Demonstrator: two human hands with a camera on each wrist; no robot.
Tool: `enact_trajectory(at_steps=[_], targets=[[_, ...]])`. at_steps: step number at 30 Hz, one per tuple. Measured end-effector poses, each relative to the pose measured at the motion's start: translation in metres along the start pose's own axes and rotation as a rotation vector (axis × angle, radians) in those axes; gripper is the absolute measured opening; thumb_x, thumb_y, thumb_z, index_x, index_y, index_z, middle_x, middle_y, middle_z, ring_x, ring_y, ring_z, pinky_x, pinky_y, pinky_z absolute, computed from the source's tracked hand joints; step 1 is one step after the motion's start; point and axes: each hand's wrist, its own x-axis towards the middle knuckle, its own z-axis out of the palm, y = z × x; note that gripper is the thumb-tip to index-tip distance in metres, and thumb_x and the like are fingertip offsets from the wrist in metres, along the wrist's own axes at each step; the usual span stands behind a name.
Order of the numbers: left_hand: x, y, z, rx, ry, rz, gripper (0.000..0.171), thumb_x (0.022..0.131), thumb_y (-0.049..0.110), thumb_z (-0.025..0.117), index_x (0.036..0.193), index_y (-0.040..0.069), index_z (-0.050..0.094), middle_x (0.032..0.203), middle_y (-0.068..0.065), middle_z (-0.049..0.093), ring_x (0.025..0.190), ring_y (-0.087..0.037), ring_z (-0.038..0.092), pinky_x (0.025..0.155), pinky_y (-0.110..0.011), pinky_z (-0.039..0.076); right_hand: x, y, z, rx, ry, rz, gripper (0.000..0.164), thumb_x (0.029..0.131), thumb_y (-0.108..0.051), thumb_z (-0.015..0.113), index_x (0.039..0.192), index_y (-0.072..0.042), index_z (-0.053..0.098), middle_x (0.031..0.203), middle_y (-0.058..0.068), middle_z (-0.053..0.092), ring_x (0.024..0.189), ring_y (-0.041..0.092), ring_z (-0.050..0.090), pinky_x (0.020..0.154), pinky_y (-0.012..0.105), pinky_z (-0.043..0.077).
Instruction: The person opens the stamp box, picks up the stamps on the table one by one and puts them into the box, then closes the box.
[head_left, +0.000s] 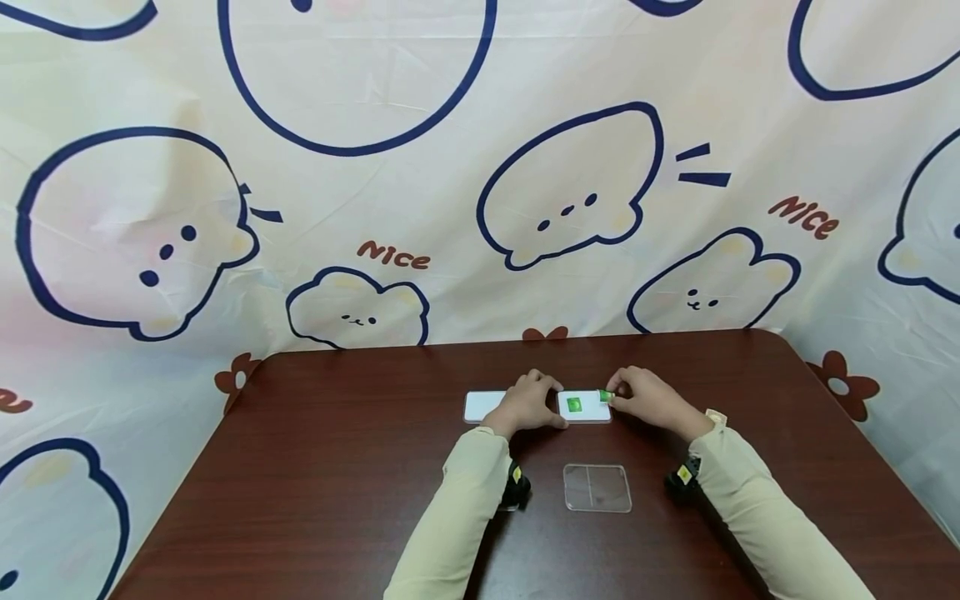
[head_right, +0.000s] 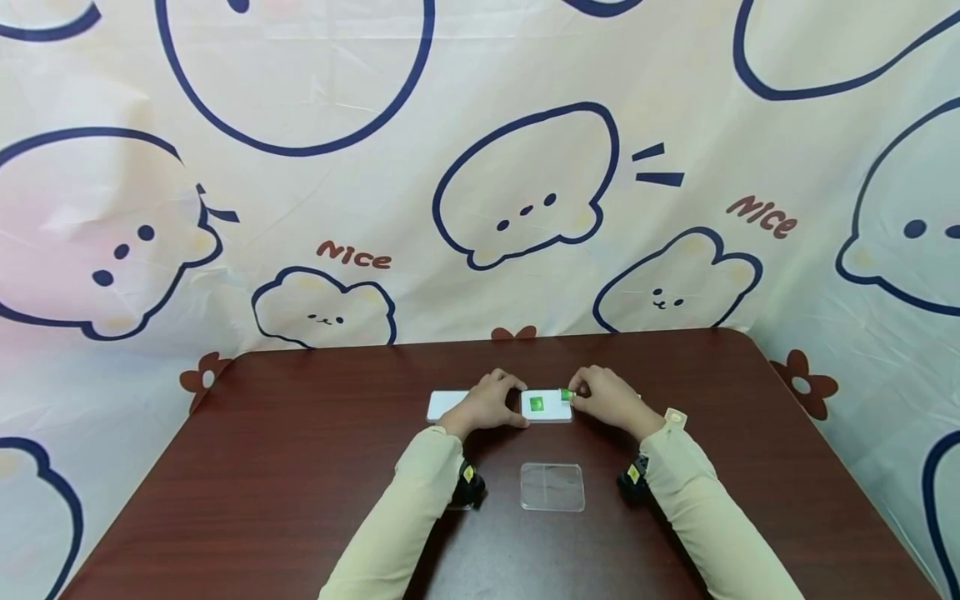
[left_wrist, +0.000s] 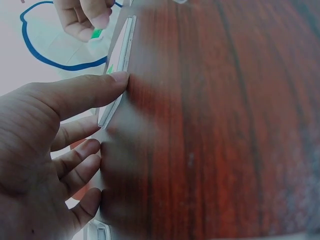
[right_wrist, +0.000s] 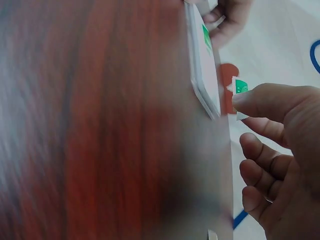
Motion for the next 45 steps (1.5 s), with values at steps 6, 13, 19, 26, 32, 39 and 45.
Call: enact_trajectory(at_steps=[6,13,19,26,32,39,45], targets=[[0.001,0.0,0.0,0.03,0.007,-0.001,0.059,0.082,0.039,0.076,0.134,0.019,0.056,0.141,-0.008,0.044,0.131,-0.026,0.042,0.106,-0.044,0.039,0.004,-0.005,0.011,-0.015,-0.007,-0.05,0.01,0.087,-0.01,0.065,0.095,-0.005,0.064,0.085,0.005,0.056,0.079,0.016,0.048,0.07,0.029,0.041],[0.0,0.001,-0.001,0.027,0.012,-0.001,0.059,0.082,0.039,0.076,0.134,0.019,0.056,0.141,-0.008,0.045,0.131,-0.026,0.043,0.105,-0.044,0.039,0.005,-0.005,0.015,-0.032,-0.009,-0.068,0.009,0.087,-0.01,0.065,0.095,-0.005,0.063,0.084,0.005,0.055,0.077,0.015,0.048,0.069,0.029,0.04],[-0.001,0.001,-0.001,0.015,0.01,-0.004,0.06,0.081,0.039,0.077,0.133,0.019,0.056,0.142,-0.008,0.044,0.132,-0.027,0.042,0.106,-0.045,0.038,0.005,-0.005,0.016,-0.038,-0.015,-0.068,0.01,0.088,-0.011,0.065,0.096,-0.005,0.063,0.085,0.005,0.054,0.077,0.015,0.047,0.07,0.029,0.04],[-0.001,0.001,-0.001,0.013,0.009,-0.007,0.059,0.082,0.039,0.076,0.134,0.019,0.056,0.142,-0.008,0.044,0.131,-0.026,0.042,0.106,-0.045,0.038,0.003,-0.008,0.013,-0.022,-0.034,-0.059,0.013,0.088,-0.011,0.066,0.099,-0.004,0.063,0.085,0.006,0.052,0.077,0.016,0.046,0.069,0.03,0.039],[-0.001,0.003,-0.001,0.03,0.007,-0.01,0.059,0.081,0.039,0.076,0.133,0.019,0.056,0.141,-0.008,0.044,0.13,-0.026,0.042,0.105,-0.044,0.039,0.003,-0.008,0.013,-0.034,-0.038,-0.052,0.014,0.088,-0.011,0.066,0.099,-0.003,0.062,0.085,0.006,0.051,0.077,0.016,0.045,0.07,0.029,0.038],[0.0,0.002,-0.002,0.039,0.004,-0.005,0.063,0.081,0.039,0.076,0.136,0.018,0.053,0.142,-0.008,0.044,0.131,-0.026,0.042,0.106,-0.044,0.039,0.002,-0.01,0.009,-0.02,-0.032,-0.053,0.019,0.088,-0.011,0.068,0.103,-0.003,0.061,0.086,0.007,0.052,0.078,0.017,0.046,0.069,0.029,0.039],[-0.001,0.002,-0.006,-0.005,0.004,0.004,0.058,0.085,0.036,0.073,0.136,0.017,0.052,0.136,-0.006,0.049,0.125,-0.023,0.048,0.101,-0.041,0.043,-0.003,-0.007,0.002,-0.023,-0.008,-0.028,0.024,0.089,-0.014,0.067,0.108,-0.001,0.061,0.09,0.009,0.054,0.08,0.018,0.048,0.07,0.031,0.041]])
